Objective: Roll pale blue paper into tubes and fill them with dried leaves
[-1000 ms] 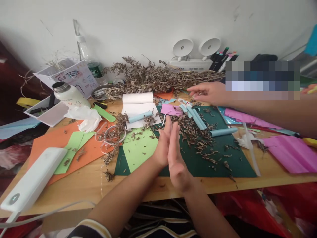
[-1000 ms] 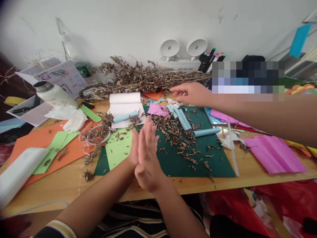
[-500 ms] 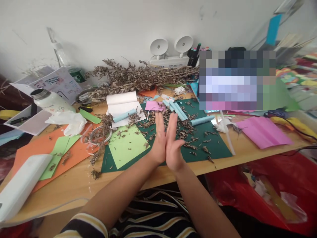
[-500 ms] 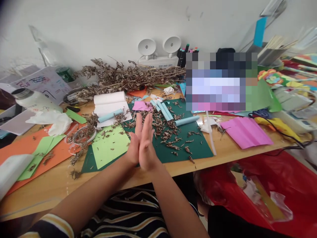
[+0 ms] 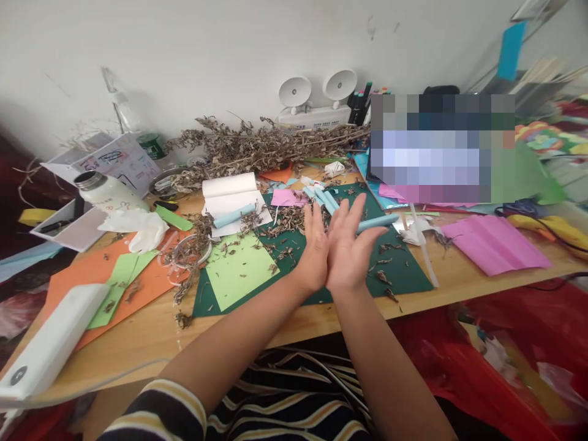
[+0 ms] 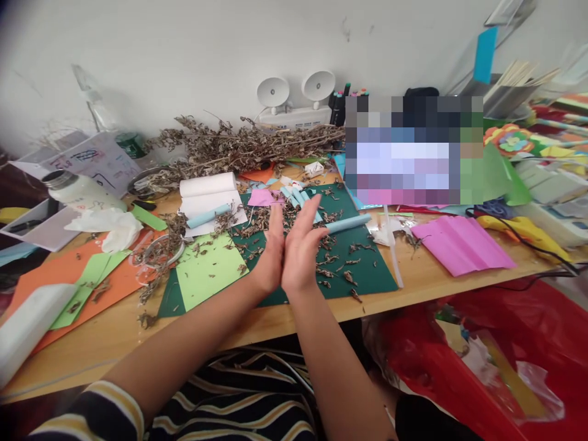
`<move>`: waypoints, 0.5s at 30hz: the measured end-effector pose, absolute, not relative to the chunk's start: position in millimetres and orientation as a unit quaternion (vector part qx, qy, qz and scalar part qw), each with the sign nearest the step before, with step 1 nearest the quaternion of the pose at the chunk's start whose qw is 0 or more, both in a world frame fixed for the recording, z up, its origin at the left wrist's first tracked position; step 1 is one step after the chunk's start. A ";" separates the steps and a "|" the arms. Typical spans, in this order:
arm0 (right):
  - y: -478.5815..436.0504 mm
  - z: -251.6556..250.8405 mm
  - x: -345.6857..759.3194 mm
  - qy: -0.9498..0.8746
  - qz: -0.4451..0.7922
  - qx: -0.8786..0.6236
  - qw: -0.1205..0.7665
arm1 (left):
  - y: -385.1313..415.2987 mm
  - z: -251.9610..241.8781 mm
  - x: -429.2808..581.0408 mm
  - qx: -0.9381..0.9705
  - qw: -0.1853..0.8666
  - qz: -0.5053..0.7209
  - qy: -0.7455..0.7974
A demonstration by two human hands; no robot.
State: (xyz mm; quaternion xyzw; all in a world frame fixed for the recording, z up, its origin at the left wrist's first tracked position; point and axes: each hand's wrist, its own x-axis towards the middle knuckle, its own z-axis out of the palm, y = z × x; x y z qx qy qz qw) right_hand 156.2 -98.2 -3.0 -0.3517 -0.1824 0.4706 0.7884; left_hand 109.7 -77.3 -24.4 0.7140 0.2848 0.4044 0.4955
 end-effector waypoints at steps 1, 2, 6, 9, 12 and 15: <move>-96.2 -0.6 160.7 -0.174 0.458 -0.354 0.797 | -81.2 -24.4 112.1 0.708 0.506 0.406 0.280; -94.7 1.0 164.8 -0.170 0.441 -0.359 0.805 | -84.5 -23.8 114.8 0.699 0.516 0.412 0.272; -96.4 -0.6 174.3 -0.147 0.376 -0.393 0.826 | -89.1 -14.7 125.4 0.573 0.637 0.450 0.252; -100.4 -7.4 177.7 -0.077 0.395 -0.390 0.828 | -87.3 -4.4 129.3 0.371 0.755 0.460 0.285; -102.1 -14.7 179.9 0.010 0.435 -0.362 0.825 | -85.6 -0.3 129.4 0.212 0.791 0.484 0.309; -104.4 -19.0 180.9 0.053 0.432 -0.328 0.838 | -85.8 -5.1 127.8 0.093 0.800 0.501 0.318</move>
